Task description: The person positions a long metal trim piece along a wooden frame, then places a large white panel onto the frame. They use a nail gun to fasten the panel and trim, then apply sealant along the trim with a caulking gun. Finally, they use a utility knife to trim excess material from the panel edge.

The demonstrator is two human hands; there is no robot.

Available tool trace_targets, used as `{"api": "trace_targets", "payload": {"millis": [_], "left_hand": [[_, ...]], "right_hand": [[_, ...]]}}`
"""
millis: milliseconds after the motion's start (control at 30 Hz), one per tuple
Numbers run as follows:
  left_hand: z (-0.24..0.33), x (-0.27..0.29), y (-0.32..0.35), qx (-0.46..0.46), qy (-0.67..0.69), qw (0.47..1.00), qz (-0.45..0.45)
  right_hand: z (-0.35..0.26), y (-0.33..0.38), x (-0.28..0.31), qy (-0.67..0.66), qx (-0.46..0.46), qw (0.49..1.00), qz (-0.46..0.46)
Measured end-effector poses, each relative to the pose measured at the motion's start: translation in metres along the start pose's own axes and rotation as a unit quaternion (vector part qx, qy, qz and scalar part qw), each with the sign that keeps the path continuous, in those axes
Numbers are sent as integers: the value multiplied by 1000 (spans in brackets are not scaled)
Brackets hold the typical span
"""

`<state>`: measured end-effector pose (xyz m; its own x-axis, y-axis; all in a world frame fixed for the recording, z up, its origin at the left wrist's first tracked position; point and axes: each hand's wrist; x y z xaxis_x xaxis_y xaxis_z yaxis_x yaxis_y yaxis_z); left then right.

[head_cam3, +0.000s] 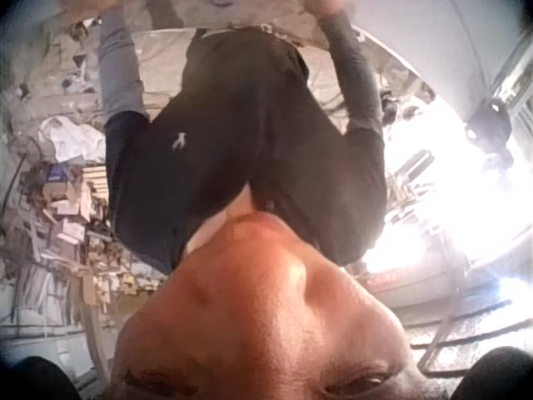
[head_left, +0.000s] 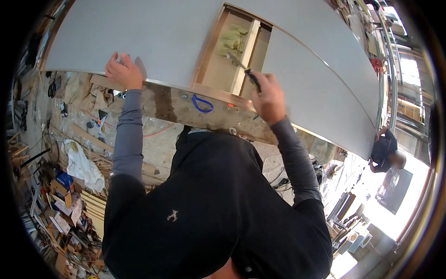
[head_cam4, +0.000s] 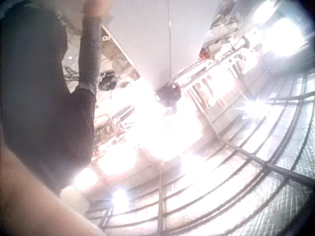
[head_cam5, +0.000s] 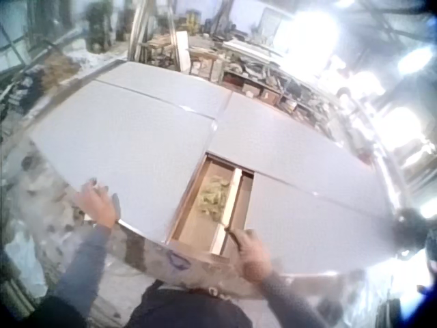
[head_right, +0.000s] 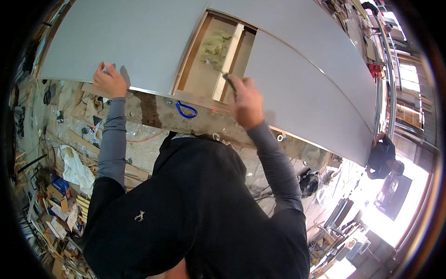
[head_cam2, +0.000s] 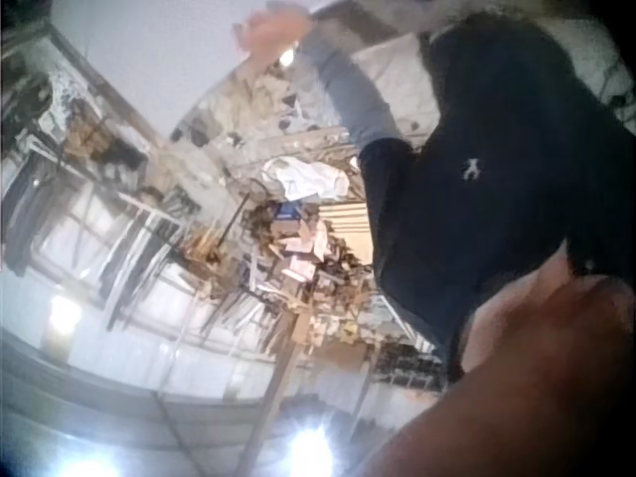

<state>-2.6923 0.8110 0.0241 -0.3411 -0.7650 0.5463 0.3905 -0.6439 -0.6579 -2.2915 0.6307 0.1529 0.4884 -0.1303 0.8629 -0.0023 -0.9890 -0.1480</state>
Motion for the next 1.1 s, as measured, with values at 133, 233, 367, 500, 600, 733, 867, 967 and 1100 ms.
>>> {"api": "trace_targets", "payload": {"millis": [133, 233, 367, 500, 600, 733, 867, 967, 1100], "left_hand": [[-4, -5, 2, 1, 12, 1000, 4], [-8, -4, 3, -14, 37, 999, 3], [-5, -5, 3, 2, 35, 999, 7], [1, -2, 2, 28, 46, 998, -11], [-2, -2, 1, 31, 45, 998, -12], [-4, -1, 4, 18, 45, 999, -13], [-6, -3, 2, 11, 59, 998, -10], [-7, -4, 2, -4, 70, 998, 7], [-7, -1, 2, -9, 59, 998, 21]], "right_hand": [[-35, -11, -57, 188, 86, 978, -26], [-44, -8, -84, 238, 123, 959, -97], [-40, -12, -81, 209, 117, 959, -153], [-46, -10, -76, 225, 76, 953, -188], [-74, 0, -79, 221, 44, 965, -137], [-67, 11, -88, 209, 31, 970, -124], [-78, 19, -72, 149, 22, 976, -159], [-85, 10, -46, 111, -11, 961, -253], [-85, -48, 1, 19, -64, 889, -454]]}}
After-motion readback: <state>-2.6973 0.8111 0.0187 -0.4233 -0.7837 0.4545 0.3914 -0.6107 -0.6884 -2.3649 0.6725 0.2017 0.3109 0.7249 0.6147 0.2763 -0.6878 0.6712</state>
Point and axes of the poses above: each hand's wrist, its own y-axis away from the middle knuckle, its own x-axis out of the back of the hand, z = x × y, and after that the axes turned 2 degrees about -z, right-handed
